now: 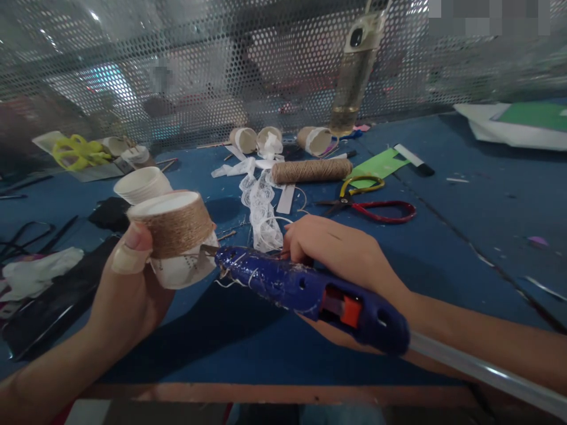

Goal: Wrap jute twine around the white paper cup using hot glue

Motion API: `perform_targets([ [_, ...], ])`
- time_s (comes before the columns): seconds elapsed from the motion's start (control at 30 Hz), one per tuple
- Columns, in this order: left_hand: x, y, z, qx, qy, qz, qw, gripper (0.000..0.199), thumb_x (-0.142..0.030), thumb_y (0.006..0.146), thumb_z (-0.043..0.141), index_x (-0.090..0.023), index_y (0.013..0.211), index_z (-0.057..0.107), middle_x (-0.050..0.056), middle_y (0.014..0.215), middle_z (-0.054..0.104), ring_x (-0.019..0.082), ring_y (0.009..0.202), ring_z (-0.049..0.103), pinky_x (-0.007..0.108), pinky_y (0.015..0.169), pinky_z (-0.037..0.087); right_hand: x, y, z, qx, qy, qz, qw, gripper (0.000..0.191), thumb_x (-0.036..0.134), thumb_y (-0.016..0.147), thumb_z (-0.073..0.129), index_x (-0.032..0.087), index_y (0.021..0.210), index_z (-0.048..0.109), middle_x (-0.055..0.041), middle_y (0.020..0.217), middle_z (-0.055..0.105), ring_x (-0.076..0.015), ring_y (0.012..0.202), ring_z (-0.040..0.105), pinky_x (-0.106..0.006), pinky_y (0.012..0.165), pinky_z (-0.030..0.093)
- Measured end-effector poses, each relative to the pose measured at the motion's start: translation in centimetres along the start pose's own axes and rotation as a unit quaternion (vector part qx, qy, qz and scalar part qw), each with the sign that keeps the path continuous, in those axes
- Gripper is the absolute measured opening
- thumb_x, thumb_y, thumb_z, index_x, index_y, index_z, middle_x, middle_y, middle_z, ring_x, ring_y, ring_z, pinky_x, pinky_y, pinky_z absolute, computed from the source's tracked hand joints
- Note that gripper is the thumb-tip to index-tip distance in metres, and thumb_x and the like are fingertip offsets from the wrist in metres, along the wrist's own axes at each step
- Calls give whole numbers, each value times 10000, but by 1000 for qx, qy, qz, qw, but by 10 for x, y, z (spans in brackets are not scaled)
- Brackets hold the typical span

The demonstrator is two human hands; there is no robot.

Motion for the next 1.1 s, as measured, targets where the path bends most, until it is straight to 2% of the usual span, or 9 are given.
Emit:
perform_targets([
  [0.1, 0, 0, 0, -2, 14, -2, 1000, 432, -554, 904, 628, -262, 1214, 702, 54, 1122, 695, 220, 967, 640, 350, 863, 523, 0, 1, 1, -3, -9, -2, 1000, 266, 105, 763, 653, 261, 722, 441, 8, 843, 632, -202, 893, 659, -323, 713, 481],
  [0.2, -2, 0, 1, 1, 19, 19, 1000, 393, -528, 907, 639, -272, 1196, 714, 45, 1171, 688, 233, 1061, 630, 358, 950, 500, 0, 1, 2, 0, 13, -11, 1000, 271, 98, 744, 667, 266, 730, 455, 6, 831, 624, -208, 881, 650, -339, 745, 500],
  [0.33, -4, 0, 4, 4, 33, 30, 999, 361, -478, 928, 629, -276, 1221, 693, 46, 1212, 692, 262, 1178, 598, 355, 980, 488, 1, -1, 2, 2, 17, -30, 999, 273, 92, 730, 644, 273, 761, 443, 4, 842, 603, -213, 885, 633, -378, 822, 505],
  [0.47, -1, -1, 3, 12, 12, 16, 1000, 369, -468, 926, 631, -254, 1221, 692, 61, 1217, 686, 262, 1149, 610, 357, 972, 491, 1, -2, 2, 13, 1, -30, 999, 278, 83, 719, 636, 272, 782, 442, -1, 878, 608, -211, 907, 633, -385, 849, 501],
  [0.67, 5, -2, -1, 0, -15, -23, 1000, 371, -473, 915, 633, -258, 1210, 700, 57, 1181, 687, 229, 1022, 635, 327, 853, 543, -2, 0, 1, 4, -36, -14, 999, 285, 112, 766, 660, 268, 771, 421, -3, 869, 656, -231, 950, 659, -372, 790, 503],
  [0.83, -4, -1, 4, 4, 24, 36, 999, 357, -461, 925, 639, -262, 1215, 702, 52, 1202, 688, 239, 1122, 613, 331, 953, 503, -6, 0, 2, -5, -40, -11, 999, 309, 94, 756, 665, 269, 758, 411, -11, 864, 658, -238, 967, 660, -371, 815, 497],
  [0.9, -5, -1, 5, 7, 38, 50, 998, 348, -444, 927, 644, -269, 1225, 691, 46, 1234, 684, 246, 1181, 592, 337, 990, 484, -5, 0, 4, 19, -51, -26, 998, 284, 105, 760, 664, 271, 787, 435, -29, 924, 670, -239, 990, 660, -364, 811, 502],
  [0.97, -5, 0, 5, 13, 50, 59, 997, 355, -456, 927, 643, -279, 1232, 682, 38, 1221, 687, 241, 1169, 598, 337, 973, 491, -4, -2, 5, 37, -73, -37, 996, 237, 137, 774, 647, 274, 806, 456, -36, 967, 675, -241, 1002, 664, -358, 781, 510],
  [1.1, -5, 1, 2, 23, 64, 74, 995, 362, -483, 906, 666, -301, 1218, 695, 25, 1184, 694, 224, 1106, 620, 329, 922, 514, -4, -5, 3, 16, -106, -43, 993, 181, 189, 796, 593, 284, 808, 439, -12, 964, 671, -226, 947, 663, -355, 752, 519],
])
Point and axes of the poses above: each hand's wrist, its own y-axis towards the middle knuckle, its own z-axis out of the palm, x = y × z, the point moved 7 cm from there along y, towards the middle knuckle
